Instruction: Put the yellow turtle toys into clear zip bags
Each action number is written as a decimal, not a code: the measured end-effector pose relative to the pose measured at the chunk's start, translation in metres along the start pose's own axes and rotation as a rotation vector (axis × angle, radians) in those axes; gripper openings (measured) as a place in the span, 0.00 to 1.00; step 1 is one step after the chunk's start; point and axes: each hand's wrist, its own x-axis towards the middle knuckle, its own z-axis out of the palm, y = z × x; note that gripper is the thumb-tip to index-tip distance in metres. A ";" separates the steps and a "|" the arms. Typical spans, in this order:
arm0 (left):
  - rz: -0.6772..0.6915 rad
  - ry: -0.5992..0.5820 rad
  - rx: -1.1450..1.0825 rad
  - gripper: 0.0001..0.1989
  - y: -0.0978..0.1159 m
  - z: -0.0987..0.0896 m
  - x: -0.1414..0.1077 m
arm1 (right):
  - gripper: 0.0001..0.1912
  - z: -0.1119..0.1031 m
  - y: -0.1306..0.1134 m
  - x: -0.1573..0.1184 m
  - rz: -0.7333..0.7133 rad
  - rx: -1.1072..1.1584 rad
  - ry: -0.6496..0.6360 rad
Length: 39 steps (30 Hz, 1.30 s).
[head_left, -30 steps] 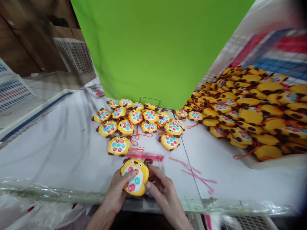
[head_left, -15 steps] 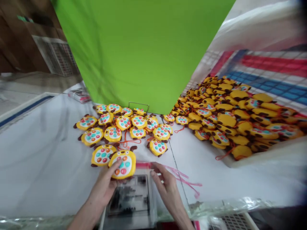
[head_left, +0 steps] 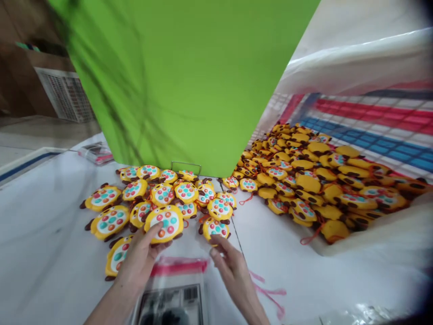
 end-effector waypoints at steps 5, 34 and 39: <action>-0.118 -0.166 0.239 0.26 -0.018 -0.012 -0.033 | 0.25 0.027 -0.010 -0.008 0.095 0.338 -0.078; 1.276 -0.298 1.710 0.14 -0.105 -0.082 -0.034 | 0.16 0.026 -0.025 0.002 0.045 0.397 -0.052; 1.248 -0.359 1.638 0.10 -0.099 -0.080 -0.032 | 0.16 0.035 -0.011 -0.007 0.134 0.479 -0.081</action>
